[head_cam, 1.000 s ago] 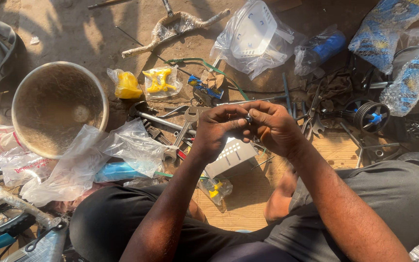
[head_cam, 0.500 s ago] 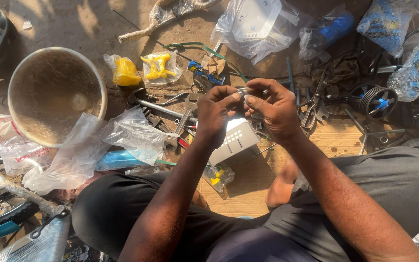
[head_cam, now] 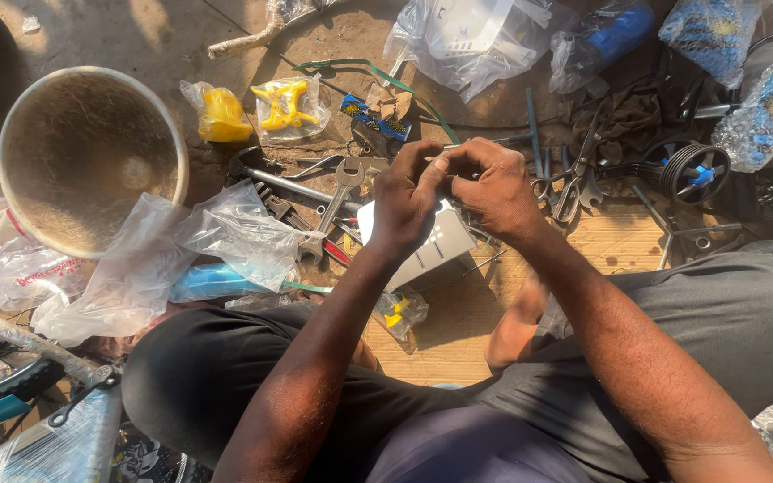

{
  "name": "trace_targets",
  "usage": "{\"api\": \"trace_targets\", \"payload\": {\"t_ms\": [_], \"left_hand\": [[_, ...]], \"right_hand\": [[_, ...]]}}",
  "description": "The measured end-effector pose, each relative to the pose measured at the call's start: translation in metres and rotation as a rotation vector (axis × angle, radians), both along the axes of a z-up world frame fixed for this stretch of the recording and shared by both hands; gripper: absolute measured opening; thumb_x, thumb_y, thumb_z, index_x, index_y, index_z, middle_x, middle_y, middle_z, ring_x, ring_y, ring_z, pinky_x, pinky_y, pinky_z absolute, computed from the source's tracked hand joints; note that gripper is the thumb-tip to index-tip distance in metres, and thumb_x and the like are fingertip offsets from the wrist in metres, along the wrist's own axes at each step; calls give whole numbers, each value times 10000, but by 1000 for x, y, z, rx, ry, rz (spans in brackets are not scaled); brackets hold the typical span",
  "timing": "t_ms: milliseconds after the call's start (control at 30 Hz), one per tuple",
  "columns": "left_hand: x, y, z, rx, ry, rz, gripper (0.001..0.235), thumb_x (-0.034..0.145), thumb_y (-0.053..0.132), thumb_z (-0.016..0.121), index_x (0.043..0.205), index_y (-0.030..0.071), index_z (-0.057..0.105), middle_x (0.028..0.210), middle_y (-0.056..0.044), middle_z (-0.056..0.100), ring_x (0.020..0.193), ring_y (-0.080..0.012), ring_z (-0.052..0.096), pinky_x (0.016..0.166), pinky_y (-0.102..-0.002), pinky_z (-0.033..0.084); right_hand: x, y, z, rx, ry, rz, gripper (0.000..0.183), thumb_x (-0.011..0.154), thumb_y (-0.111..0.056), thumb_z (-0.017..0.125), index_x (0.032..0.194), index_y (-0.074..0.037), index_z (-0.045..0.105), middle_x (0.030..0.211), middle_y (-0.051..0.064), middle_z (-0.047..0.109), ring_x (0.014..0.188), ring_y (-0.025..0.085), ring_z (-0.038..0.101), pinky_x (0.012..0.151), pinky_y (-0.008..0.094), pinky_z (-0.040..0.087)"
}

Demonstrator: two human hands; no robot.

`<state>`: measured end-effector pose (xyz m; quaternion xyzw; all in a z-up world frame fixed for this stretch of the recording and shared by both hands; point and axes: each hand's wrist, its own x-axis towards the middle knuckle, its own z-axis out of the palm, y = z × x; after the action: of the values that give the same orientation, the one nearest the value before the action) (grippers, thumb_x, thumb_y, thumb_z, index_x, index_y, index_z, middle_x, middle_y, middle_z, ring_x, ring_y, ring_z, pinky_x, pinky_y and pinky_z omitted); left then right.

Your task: The person assembles a mechanical component by inserting a bolt into a black pulley-like part and tightening it with a screwdriver. They then attach a blue plastic cap to the assembly and place it into a white plastic basket.

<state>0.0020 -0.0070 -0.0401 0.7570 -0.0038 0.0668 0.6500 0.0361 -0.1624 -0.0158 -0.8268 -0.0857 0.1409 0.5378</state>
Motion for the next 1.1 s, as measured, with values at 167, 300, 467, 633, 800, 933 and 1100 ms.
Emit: {"api": "trace_targets", "payload": {"t_ms": [167, 300, 467, 633, 800, 933, 1100], "left_hand": [[-1, -8, -3, -231, 165, 29, 275, 1010, 210, 626, 1161, -19, 638, 970, -120, 724, 824, -179, 730, 664, -308, 639], [5, -6, -6, -672, 435, 58, 427, 1063, 347, 504, 1108, -57, 633, 975, -146, 679, 853, -204, 709, 700, -373, 652], [2, -6, -13, -784, 442, -149, 561, 1073, 452, 380, 1105, -32, 663, 1012, -138, 715, 907, -180, 709, 771, -316, 600], [1, -17, -27, -729, 412, -167, 484, 1114, 426, 467, 1078, -19, 654, 946, -110, 663, 815, -159, 633, 690, -298, 538], [-1, -30, -29, -740, 496, -142, 374, 1040, 374, 555, 1062, 14, 656, 912, -49, 636, 801, -124, 620, 705, -293, 572], [-1, -37, -20, -725, 480, -128, 402, 1063, 384, 545, 1067, -2, 658, 913, -60, 631, 790, -130, 591, 690, -292, 539], [-3, -42, -12, -733, 496, -126, 448, 1059, 408, 503, 1067, -15, 651, 946, -84, 656, 854, -138, 636, 744, -290, 555]], "right_hand": [[-4, -2, 1, -125, -273, 52, 208, 848, -39, 690, 1040, 15, 748, 987, 130, 711, 847, 188, 735, 747, 320, 617], [-9, 1, 1, -42, -376, 124, 177, 853, -91, 761, 994, 15, 745, 940, 122, 719, 844, 193, 737, 756, 325, 612], [-9, -4, 5, -43, -237, 152, 208, 826, -64, 739, 1019, 15, 746, 956, 131, 721, 854, 194, 727, 777, 337, 597], [-5, -14, 5, -53, -89, 214, 156, 820, -51, 668, 952, 1, 731, 911, 132, 707, 846, 244, 738, 774, 377, 627], [-15, -23, 4, -139, -437, 167, 165, 790, -24, 686, 941, 40, 685, 908, 210, 654, 853, 383, 670, 759, 473, 540], [-18, -32, 8, -124, -380, 127, 127, 833, -54, 704, 861, 42, 626, 825, 185, 649, 783, 344, 676, 732, 468, 531], [-18, -36, 11, -128, -401, 153, 126, 839, -33, 667, 853, 57, 580, 800, 184, 650, 778, 334, 689, 736, 464, 538]]}}
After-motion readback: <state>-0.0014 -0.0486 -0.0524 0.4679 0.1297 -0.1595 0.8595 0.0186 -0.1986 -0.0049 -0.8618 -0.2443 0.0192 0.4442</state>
